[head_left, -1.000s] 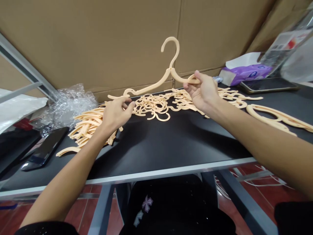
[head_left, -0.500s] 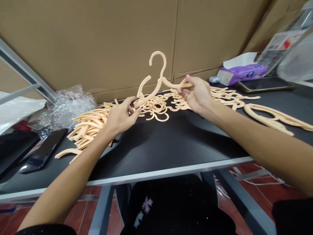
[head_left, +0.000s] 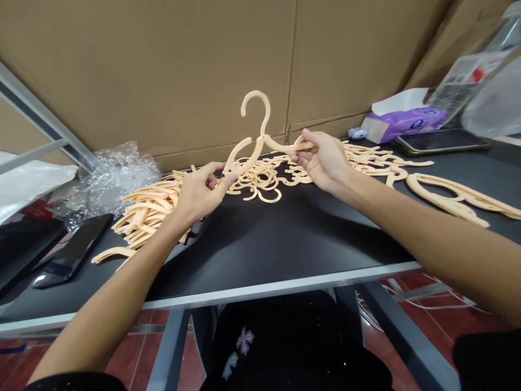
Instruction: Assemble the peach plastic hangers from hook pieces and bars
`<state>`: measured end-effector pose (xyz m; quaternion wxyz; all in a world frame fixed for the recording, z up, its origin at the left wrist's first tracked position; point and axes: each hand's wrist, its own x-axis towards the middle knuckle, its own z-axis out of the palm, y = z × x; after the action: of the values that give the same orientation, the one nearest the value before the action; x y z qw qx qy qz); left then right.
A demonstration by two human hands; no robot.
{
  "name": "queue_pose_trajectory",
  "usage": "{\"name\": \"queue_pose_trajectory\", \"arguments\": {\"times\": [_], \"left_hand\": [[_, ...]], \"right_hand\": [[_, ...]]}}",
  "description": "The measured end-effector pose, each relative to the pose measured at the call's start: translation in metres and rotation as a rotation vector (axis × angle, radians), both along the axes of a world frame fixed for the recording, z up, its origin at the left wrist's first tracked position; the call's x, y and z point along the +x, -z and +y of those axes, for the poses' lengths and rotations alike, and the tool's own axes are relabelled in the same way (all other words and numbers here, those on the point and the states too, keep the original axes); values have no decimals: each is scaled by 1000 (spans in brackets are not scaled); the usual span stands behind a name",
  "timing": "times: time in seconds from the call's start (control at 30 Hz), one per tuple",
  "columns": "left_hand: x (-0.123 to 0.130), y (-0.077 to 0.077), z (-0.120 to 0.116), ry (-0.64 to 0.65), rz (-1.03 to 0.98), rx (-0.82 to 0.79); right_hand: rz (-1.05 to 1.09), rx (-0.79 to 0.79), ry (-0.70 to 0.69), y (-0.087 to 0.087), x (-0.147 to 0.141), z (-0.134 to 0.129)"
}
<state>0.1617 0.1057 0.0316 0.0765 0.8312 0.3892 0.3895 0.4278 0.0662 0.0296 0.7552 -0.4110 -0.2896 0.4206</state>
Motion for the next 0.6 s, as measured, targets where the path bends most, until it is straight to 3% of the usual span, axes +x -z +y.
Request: {"name": "queue_pose_trajectory", "arguments": {"times": [0.23,0.37,0.53,0.6], "left_hand": [[4,-7,-9,112,-159,-97],[3,-9,-2,107,-346,-116],[-4,-18,13,100,-659,-23],[-9,-24,18,132,-772,-85]], "right_hand": [[-103,-36,-94,-6,-13,-11],[-46,-8,16,-9,1,-3],[130,-16,192,-21,28,4],[172,-22,213,-25,36,4]]}}
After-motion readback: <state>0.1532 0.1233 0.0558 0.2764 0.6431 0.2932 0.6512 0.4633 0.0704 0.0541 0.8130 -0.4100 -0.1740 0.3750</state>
